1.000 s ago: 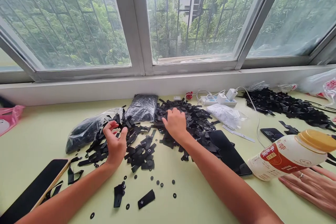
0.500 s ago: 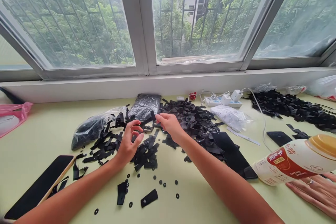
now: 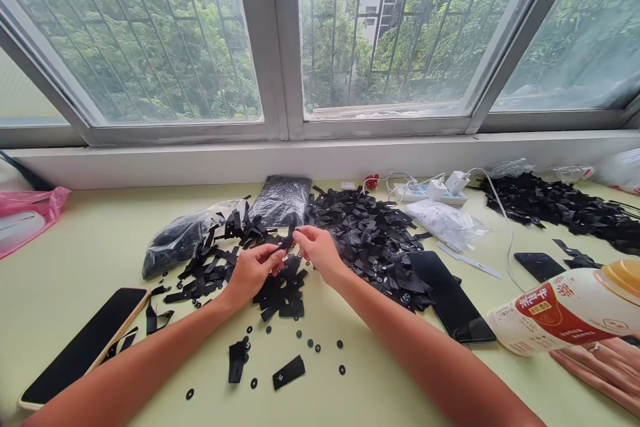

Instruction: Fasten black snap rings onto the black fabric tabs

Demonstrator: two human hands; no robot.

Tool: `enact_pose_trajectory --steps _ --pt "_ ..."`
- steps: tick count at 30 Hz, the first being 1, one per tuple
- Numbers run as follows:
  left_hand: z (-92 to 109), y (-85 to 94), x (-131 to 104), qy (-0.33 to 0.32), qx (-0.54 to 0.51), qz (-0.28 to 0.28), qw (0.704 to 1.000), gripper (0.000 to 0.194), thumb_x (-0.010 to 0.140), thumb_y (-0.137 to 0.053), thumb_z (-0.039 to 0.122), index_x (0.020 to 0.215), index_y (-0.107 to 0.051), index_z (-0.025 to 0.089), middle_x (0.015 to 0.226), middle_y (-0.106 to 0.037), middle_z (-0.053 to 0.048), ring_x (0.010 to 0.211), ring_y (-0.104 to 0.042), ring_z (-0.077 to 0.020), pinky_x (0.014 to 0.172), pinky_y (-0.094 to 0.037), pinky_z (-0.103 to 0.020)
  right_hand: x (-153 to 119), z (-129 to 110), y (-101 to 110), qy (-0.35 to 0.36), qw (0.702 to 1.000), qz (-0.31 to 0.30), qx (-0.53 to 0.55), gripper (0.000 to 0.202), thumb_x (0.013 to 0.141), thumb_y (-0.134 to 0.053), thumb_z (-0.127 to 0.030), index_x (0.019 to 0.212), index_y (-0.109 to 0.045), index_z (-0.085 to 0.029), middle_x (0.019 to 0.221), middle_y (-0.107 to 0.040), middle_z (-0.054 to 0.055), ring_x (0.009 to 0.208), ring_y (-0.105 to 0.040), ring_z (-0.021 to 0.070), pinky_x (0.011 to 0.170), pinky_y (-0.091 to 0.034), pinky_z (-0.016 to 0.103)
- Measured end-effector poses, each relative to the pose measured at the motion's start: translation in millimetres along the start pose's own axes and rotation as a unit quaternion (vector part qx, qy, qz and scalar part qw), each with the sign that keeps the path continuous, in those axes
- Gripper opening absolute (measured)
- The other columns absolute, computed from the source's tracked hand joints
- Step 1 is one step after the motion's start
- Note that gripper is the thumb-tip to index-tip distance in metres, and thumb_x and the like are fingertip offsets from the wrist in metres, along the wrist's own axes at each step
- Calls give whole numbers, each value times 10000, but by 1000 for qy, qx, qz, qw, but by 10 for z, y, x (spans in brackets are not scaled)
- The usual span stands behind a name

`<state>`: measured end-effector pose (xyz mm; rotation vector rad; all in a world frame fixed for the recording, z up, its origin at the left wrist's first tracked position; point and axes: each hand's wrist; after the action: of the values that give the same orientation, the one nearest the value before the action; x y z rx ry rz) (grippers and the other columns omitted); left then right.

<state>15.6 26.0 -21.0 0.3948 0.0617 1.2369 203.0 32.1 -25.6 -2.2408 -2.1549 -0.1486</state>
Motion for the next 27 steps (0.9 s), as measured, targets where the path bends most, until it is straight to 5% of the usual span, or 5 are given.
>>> enact_pose_trajectory --steps 3,9,12,18,27 --pt "17 6 -17 14 21 5 1000 397 886 -634 504 678 -661 167 624 -664 -10 506 -525 -125 530 -429 -249 -62 -5 -35 104 985 76 -117 289 891 -622 -436 1032 -623 -184 884 -625 29 644 -515 128 622 -433 271" --pt "4 11 -28 6 32 -13 999 385 898 -613 515 755 -722 174 635 -659 -5 494 -520 -128 503 -400 -251 -180 15 -85 217 924 -36 -313 339 1021 -448 -382 806 -646 -209 863 -608 25 720 -556 130 671 -426 249" --pt "11 7 -41 -18 38 -35 998 368 925 -581 481 805 -743 174 656 -670 -17 538 -557 -145 537 -420 -258 -188 20 -78 245 896 -39 -367 360 1031 -440 -361 794 -665 -211 889 -636 35 759 -583 136 672 -420 246" --pt "43 4 -59 -43 51 -37 997 379 960 -529 458 819 -735 173 622 -663 -16 531 -569 -145 529 -414 -252 -219 -18 -80 246 889 60 -382 275 1001 -519 -434 970 -689 -221 971 -657 52 791 -612 145 651 -419 244" --pt "4 18 -44 -47 42 -60 996 384 963 -527 452 753 -690 174 664 -669 -28 529 -561 -137 527 -420 -254 -242 41 -49 288 876 -54 -384 334 1052 -406 -378 1030 -708 -238 1028 -676 57 850 -629 151 692 -440 251"
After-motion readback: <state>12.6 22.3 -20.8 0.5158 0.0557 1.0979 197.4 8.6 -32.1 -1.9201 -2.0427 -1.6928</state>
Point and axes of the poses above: each hand's wrist, its own x-axis towards the middle knuckle, its own y-axis out of the back of the hand, z = x × y
